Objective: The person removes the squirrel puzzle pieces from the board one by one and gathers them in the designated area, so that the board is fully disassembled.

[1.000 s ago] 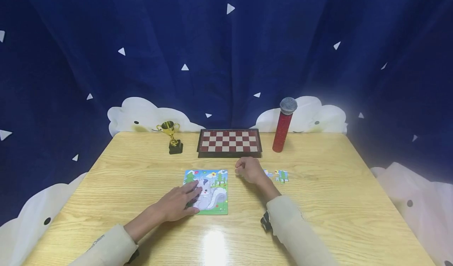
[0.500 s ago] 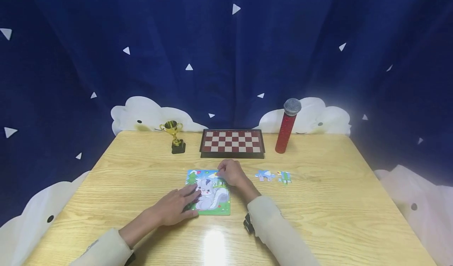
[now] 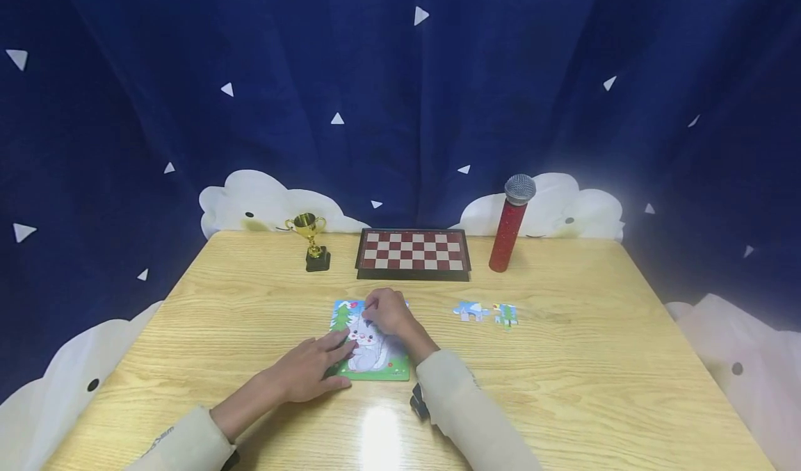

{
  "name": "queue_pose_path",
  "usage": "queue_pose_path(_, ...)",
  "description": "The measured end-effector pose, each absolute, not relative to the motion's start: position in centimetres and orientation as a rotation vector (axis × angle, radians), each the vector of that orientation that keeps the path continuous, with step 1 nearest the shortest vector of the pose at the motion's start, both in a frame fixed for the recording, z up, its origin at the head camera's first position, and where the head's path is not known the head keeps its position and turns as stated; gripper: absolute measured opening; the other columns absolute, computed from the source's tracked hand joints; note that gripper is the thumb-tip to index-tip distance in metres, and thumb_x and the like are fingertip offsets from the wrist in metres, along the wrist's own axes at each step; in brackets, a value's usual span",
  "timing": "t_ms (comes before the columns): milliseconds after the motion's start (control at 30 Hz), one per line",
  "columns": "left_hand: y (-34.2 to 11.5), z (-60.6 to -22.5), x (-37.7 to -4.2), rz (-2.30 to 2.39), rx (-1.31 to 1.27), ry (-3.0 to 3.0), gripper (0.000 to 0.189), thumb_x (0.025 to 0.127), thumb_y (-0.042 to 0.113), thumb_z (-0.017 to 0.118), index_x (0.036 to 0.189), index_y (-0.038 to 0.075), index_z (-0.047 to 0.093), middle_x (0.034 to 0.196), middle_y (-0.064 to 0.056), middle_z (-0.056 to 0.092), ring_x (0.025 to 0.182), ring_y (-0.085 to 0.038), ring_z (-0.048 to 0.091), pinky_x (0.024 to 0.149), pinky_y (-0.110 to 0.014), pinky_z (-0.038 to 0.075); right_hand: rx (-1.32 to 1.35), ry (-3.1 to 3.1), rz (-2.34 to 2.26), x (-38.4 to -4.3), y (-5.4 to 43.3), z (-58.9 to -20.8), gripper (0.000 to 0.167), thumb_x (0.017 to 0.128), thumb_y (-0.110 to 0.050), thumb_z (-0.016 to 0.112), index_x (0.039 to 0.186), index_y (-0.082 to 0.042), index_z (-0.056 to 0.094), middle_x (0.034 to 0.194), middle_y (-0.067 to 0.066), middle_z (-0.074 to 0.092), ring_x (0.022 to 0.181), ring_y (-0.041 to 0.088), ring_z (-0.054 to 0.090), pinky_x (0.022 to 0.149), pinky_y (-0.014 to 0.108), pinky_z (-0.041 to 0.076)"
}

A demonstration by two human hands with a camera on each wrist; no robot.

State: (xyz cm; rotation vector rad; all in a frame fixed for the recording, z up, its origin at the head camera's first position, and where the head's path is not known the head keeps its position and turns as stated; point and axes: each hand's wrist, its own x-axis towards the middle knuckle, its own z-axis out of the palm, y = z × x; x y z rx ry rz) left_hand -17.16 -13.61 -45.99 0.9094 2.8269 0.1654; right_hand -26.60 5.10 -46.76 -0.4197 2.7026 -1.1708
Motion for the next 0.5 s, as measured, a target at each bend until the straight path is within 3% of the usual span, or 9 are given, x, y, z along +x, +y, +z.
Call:
queue_pose_path(267, -13.4, -45.7, -17.1, 0.124, 0.925, 2.802, 0.068, 0.093, 0.052, 0.049, 0.145, 0.008, 0.039, 0.155, -0.009, 0.031, 0.140, -0.033, 0.035, 0.105, -0.054, 0.039, -0.402, 2.661, -1.189, -26.3, 3.9, -46.7, 0.009, 0.086, -0.011, 0.067, 0.094, -0.005, 0.069, 0.080, 0.002, 0.068, 0.070, 0.009, 0.057, 0.067, 0.022, 0.046)
queue_pose_path(500, -13.3, -45.5, -17.2, 0.123, 0.930, 2.790, 0.068, 0.093, 0.052, 0.050, 0.144, 0.008, 0.040, 0.154, -0.008, 0.034, 0.140, -0.032, 0.035, 0.104, -0.053, 0.040, -0.356, 2.633, -1.183, -26.3, 3.7, -46.4, 0.013, 0.086, -0.009, 0.065, 0.098, -0.004, 0.068, 0.078, 0.002, 0.066, 0.067, 0.010, 0.057, 0.063, 0.021, 0.047)
